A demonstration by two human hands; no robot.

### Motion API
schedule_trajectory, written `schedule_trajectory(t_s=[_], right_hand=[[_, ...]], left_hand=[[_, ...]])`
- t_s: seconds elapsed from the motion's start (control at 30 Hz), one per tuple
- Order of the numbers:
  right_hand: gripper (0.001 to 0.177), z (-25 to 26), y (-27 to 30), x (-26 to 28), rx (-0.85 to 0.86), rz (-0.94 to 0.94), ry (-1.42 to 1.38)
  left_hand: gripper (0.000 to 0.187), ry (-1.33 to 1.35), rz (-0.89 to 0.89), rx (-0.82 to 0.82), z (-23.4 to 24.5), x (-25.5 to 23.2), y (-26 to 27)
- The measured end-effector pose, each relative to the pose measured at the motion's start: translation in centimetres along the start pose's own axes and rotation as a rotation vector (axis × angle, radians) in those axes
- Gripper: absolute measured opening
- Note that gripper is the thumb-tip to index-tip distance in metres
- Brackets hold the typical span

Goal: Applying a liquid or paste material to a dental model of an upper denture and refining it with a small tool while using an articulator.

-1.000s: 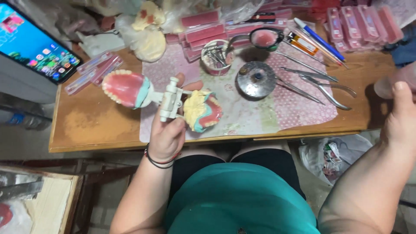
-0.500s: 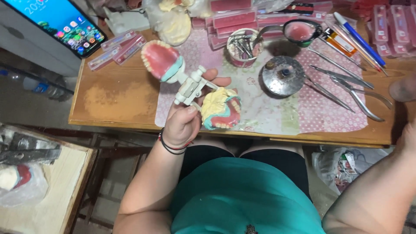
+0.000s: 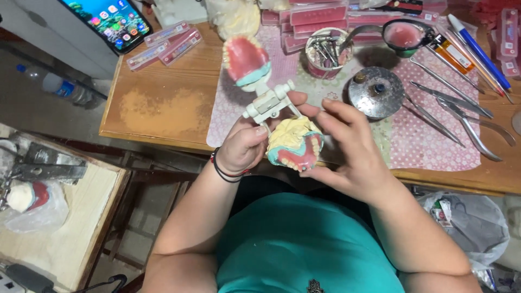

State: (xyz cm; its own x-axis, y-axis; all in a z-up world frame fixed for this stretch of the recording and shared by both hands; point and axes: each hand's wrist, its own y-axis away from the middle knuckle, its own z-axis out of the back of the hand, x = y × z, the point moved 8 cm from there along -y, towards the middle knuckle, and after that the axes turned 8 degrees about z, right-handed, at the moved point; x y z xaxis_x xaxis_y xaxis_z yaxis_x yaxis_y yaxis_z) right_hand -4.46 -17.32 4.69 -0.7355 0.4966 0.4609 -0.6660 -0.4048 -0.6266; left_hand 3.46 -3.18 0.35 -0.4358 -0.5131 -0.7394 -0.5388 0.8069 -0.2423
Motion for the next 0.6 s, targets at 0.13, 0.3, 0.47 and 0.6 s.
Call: schedule_trajectory(t_s=[0.13, 0.3, 0.47, 0.6], right_hand=[[0.075, -0.9, -1.7, 0.5, -0.057, 0.030, -0.034], [0.068, -0.5, -1.4, 0.3, -0.108, -0.004, -0.059], [0.066, -0.4, -0.9, 0.0, -0.106, -0.041, -0.087], [0.070, -0.7, -1.0, 0.2, -0.036, 0.001, -0.135]], left_hand=[[0.070, 0.022, 0.006, -0.011, 0.1, -0.2, 0.0], [0.079, 0.037, 0.066, 0.004, 0.4, 0.7, -0.2], [0.085, -0.082, 0.025, -0.122, 1.0, 0.8, -0.7], [0.111, 0.003, 0.067, -0.436, 3.0, 0.1, -1.2]])
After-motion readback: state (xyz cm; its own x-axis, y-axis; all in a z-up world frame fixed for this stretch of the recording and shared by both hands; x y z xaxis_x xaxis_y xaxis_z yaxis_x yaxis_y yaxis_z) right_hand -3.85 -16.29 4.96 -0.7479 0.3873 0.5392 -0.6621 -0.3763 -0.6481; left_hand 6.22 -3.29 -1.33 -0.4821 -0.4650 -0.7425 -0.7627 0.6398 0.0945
